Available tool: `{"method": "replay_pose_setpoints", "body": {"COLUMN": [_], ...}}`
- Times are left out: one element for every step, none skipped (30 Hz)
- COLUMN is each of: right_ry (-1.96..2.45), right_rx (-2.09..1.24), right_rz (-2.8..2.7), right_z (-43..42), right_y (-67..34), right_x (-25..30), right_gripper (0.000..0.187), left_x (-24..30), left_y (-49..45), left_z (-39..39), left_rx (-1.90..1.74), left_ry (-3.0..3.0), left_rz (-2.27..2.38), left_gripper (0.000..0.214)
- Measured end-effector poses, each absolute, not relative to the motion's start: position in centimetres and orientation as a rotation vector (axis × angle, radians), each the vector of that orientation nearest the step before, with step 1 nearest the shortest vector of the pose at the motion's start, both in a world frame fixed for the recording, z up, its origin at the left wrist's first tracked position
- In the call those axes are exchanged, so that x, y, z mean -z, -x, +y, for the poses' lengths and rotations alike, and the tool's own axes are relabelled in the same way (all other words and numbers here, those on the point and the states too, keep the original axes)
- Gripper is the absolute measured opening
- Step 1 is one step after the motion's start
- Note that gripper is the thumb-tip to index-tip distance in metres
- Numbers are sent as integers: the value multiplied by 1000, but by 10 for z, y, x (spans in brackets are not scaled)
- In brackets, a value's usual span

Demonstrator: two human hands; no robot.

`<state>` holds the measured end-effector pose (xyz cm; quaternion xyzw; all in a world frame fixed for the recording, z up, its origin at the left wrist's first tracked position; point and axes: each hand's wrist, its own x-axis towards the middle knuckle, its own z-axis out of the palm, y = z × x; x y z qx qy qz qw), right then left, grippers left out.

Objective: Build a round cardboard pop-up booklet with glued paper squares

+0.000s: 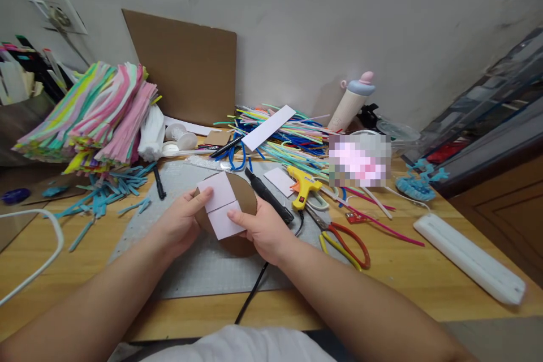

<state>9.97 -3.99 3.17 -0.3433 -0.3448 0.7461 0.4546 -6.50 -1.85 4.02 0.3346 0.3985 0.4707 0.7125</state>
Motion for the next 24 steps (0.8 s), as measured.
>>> {"method": "replay_pose_setpoints", "body": {"right_ry": [867, 884, 897, 906, 907, 900, 888, 874, 863, 856, 853, 852, 852, 849, 844, 839, 833, 826, 817, 806, 799, 796, 796, 800], "right_rx": [-1828, -1814, -1803, -1792, -1781, -1771, -1763, -1754, -1746, -1741, -1735, -1729, -1723, -1718, -1714, -1711, -1710, -1712, -1717, -1723, -1726, -1731, -1736, -1735], "right_rz": [-850, -855, -865, -873, -878, -880, -879, -880, -883, -887, -894, -901, -907, -913, -918, -921, -924, -926, -927, -928, -930, -939, -961, -996], "right_z": [-40, -41, -41, -41, -42, -42, -43, -43, -43, -44, -44, -44, -44, -44, -44, -44, -44, -44, -44, -44, -43, -42, -41, -40], "right_y": [-99, -98, -98, -97, -97, -96, -96, -95, -95, -95, -95, -95, -95, -95, -95, -95, -95, -95, -95, -95, -95, -95, -96, -98], "right_x": [-31, -31, -30, -30, -30, -29, -29, -29, -29, -29, -30, -30, -30, -30, -30, -30, -30, -29, -29, -29, -28, -28, -28, -29], "right_gripper": [49, 49, 49, 49, 49, 49, 49, 49, 49, 49, 49, 49, 49, 49, 48, 48, 48, 48, 47, 47, 47, 46, 47, 47], "left_x": [-40, -39, -39, -39, -39, -38, -38, -38, -37, -37, -37, -37, -37, -37, -37, -37, -38, -38, -38, -39, -40, -41, -43, -46], "left_y": [64, 64, 64, 63, 63, 63, 63, 62, 62, 61, 61, 61, 61, 61, 61, 61, 61, 61, 61, 61, 61, 61, 62, 62], "left_z": [-19, -19, -19, -19, -19, -19, -19, -19, -19, -19, -19, -20, -20, -20, -20, -20, -20, -20, -20, -21, -21, -22, -23, -24], "left_rx": [-1039, -1033, -1024, -1017, -1017, -1023, -1033, -1042, -1050, -1058, -1063, -1066, -1069, -1071, -1072, -1071, -1070, -1070, -1071, -1074, -1081, -1091, -1103, -1119], "left_ry": [-722, -703, -689, -681, -678, -679, -680, -680, -679, -677, -676, -676, -679, -683, -687, -691, -695, -700, -706, -713, -721, -730, -745, -774], "left_rz": [875, 871, 873, 880, 887, 889, 887, 883, 877, 873, 872, 873, 874, 875, 875, 874, 873, 871, 870, 868, 872, 881, 897, 914], "left_gripper": [38, 39, 39, 39, 39, 39, 38, 38, 39, 39, 39, 39, 39, 40, 40, 41, 41, 41, 40, 39, 38, 37, 36, 35]}}
